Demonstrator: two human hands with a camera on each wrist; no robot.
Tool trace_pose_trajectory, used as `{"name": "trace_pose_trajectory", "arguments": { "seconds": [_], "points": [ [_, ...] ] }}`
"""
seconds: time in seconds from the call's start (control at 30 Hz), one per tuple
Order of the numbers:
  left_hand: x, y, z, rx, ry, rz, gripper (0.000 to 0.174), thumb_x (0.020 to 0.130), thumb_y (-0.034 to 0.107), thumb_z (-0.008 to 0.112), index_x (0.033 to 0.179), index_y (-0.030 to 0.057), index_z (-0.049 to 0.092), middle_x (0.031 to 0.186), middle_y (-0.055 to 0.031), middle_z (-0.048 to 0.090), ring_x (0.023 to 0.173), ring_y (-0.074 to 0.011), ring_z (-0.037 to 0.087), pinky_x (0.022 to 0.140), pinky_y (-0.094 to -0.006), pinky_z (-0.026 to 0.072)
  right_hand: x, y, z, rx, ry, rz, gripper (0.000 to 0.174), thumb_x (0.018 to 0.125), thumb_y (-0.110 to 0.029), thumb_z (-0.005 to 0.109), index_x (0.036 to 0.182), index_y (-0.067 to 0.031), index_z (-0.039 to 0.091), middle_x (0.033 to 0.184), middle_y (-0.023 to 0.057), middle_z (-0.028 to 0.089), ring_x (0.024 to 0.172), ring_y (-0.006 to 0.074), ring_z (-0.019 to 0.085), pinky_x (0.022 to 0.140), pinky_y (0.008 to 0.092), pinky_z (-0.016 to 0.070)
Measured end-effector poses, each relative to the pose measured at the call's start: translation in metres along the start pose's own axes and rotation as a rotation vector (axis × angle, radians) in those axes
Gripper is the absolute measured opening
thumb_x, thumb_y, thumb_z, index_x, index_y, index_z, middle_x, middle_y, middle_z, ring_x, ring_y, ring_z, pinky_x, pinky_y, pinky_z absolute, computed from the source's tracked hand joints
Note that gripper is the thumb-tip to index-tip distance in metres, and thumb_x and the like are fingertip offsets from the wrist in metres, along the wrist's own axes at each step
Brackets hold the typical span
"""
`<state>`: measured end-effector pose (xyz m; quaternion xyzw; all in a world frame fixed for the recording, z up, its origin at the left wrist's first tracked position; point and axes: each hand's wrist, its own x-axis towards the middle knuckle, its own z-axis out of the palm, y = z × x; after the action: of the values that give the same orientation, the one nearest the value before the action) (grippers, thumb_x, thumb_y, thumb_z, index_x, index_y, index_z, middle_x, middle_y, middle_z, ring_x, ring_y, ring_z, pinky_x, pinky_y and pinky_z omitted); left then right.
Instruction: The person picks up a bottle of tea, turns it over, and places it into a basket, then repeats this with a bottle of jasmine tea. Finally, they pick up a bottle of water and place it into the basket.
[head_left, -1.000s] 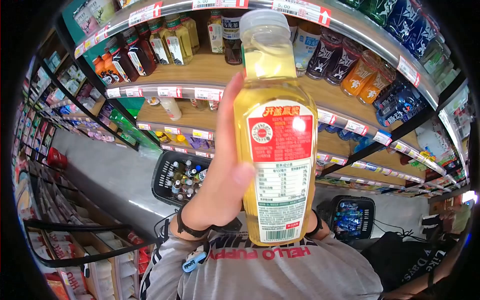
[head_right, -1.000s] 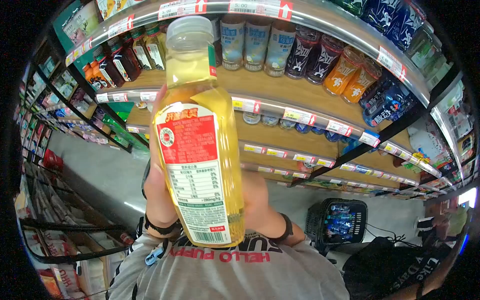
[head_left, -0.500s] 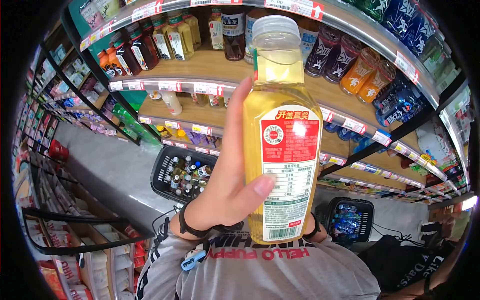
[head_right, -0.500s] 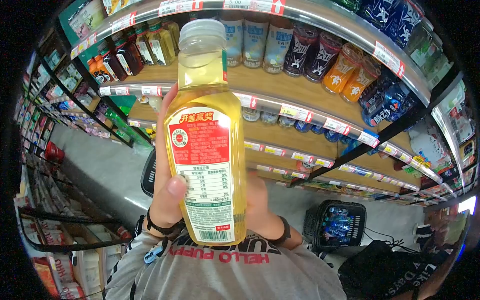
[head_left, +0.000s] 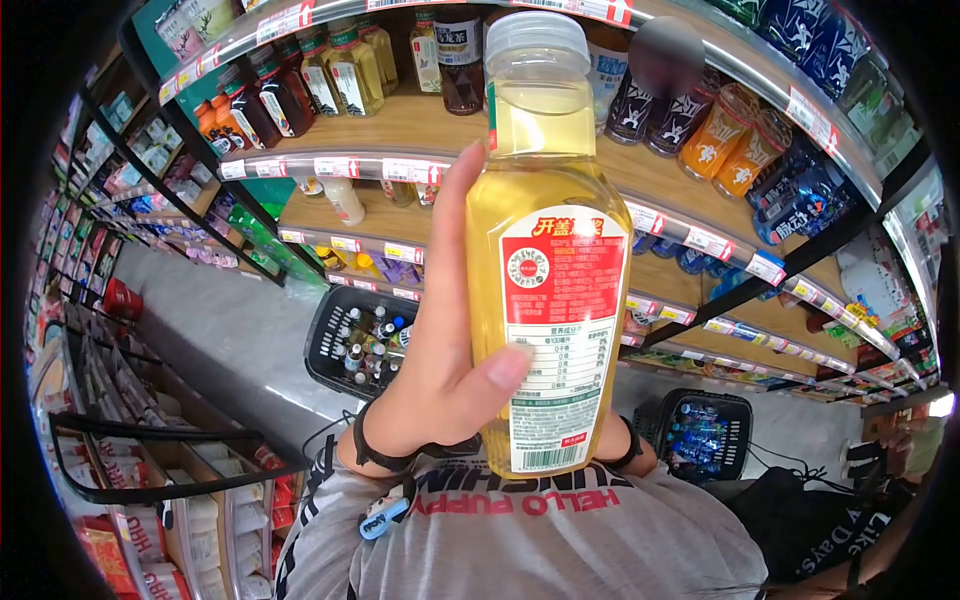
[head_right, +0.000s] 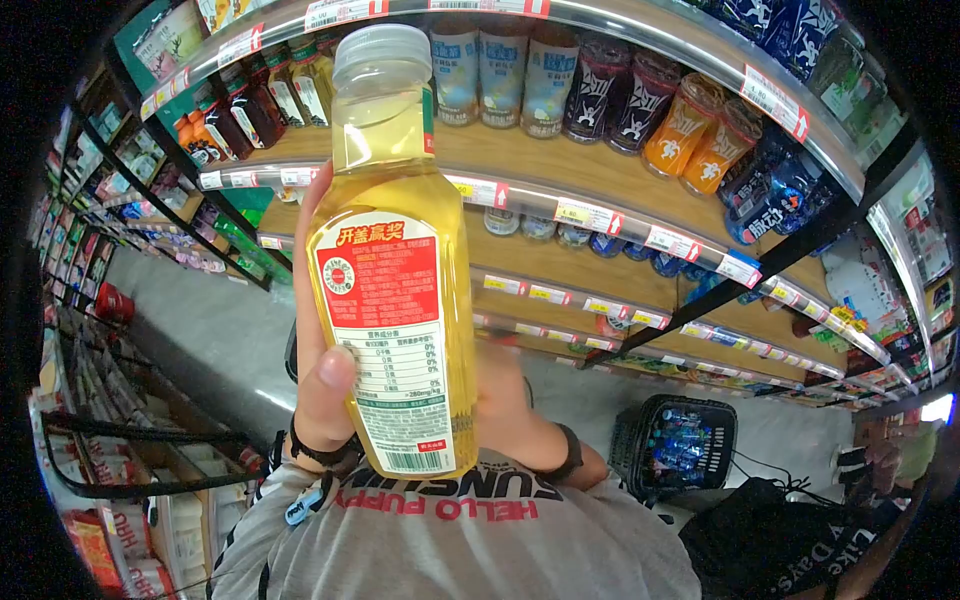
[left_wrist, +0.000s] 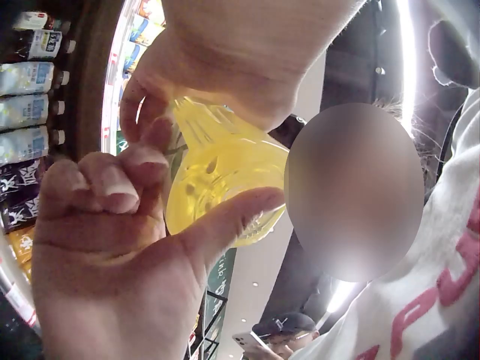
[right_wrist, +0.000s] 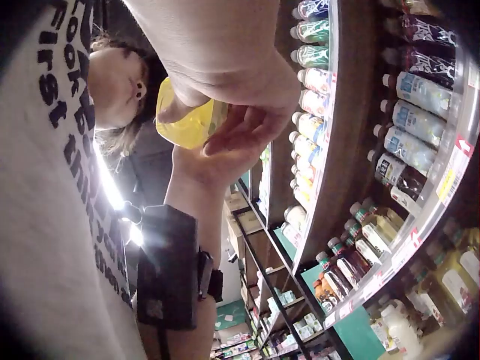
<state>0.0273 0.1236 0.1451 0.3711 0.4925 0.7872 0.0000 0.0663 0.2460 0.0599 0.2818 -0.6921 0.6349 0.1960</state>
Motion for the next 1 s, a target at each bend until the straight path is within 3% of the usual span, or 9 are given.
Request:
{"name": "trace_pose_trajectory", "arguments": {
  "seconds": [0.17,0.33,0.67,0.77,0.83,0.93,1.0],
  "points": [
    [-0.004,0.001,0.000,0.032,0.016,0.004,0.094,0.074,0.035,0.054,0.134,-0.0022,-0.006,0.134,-0.0208,0.019,0.122,-0.0267,0.027,0.100,-0.0356,0.0221,0.000,0.005,-0.001,-0.013,-0.012,-0.062,0.030,0.071,-0.022,0.067,0.093,-0.0027,0.060,0.091,0.0120,0.062,0.080,0.0255,0.061,0.068,0.0324,0.0464],
    [-0.002,-0.022,-0.014,0.015,-0.142,0.252,0.097,0.073,0.036,0.056,0.134,-0.0013,-0.010,0.134,-0.0215,0.020,0.121,-0.0277,0.031,0.099,-0.0365,0.0246,-0.002,0.008,-0.004,-0.048,-0.032,-0.074,0.027,0.069,-0.023,0.068,0.086,-0.0028,0.061,0.082,0.0118,0.062,0.070,0.0256,0.060,0.060,0.0323,0.0442],
    [-0.012,0.001,0.002,-0.061,0.045,0.024,0.102,0.071,0.039,0.058,0.134,0.0006,-0.013,0.133,-0.0216,0.023,0.118,-0.0275,0.035,0.097,-0.0375,0.0281,-0.001,0.013,-0.001,-0.017,-0.024,-0.129,0.025,0.066,-0.021,0.069,0.081,-0.0025,0.061,0.079,0.0109,0.062,0.066,0.0256,0.060,0.058,0.0317,0.0437],
    [-0.009,-0.017,-0.008,-0.113,-0.054,0.148,0.103,0.070,0.039,0.058,0.134,0.0018,-0.014,0.133,-0.0211,0.023,0.118,-0.0274,0.036,0.097,-0.0382,0.0295,0.003,0.006,0.000,-0.005,0.014,-0.125,0.025,0.066,-0.020,0.069,0.080,-0.0022,0.061,0.078,0.0110,0.061,0.066,0.0255,0.059,0.058,0.0315,0.0438],
    [-0.005,-0.013,-0.007,-0.145,-0.047,0.116,0.104,0.070,0.040,0.059,0.134,0.0028,-0.015,0.133,-0.0208,0.022,0.118,-0.0274,0.036,0.097,-0.0386,0.0301,0.008,-0.005,0.000,-0.025,0.028,-0.095,0.024,0.066,-0.020,0.069,0.080,-0.0020,0.061,0.078,0.0110,0.061,0.066,0.0253,0.059,0.057,0.0313,0.0438],
    [-0.011,0.010,0.005,-0.171,0.093,-0.117,0.106,0.069,0.040,0.059,0.134,0.0039,-0.016,0.133,-0.0203,0.022,0.118,-0.0275,0.036,0.096,-0.0388,0.0307,0.002,-0.007,0.005,0.123,0.116,0.045,0.024,0.066,-0.020,0.069,0.079,-0.0020,0.060,0.078,0.0111,0.061,0.065,0.0248,0.059,0.057,0.0309,0.0437],
    [-0.011,0.008,0.004,-0.174,0.084,-0.102,0.106,0.069,0.040,0.060,0.134,0.0040,-0.016,0.133,-0.0201,0.022,0.118,-0.0275,0.036,0.096,-0.0388,0.0309,-0.001,0.002,0.005,0.129,0.113,0.006,0.023,0.066,-0.019,0.069,0.079,-0.0020,0.060,0.077,0.0112,0.061,0.065,0.0245,0.059,0.056,0.0306,0.0435]
  ]
}}
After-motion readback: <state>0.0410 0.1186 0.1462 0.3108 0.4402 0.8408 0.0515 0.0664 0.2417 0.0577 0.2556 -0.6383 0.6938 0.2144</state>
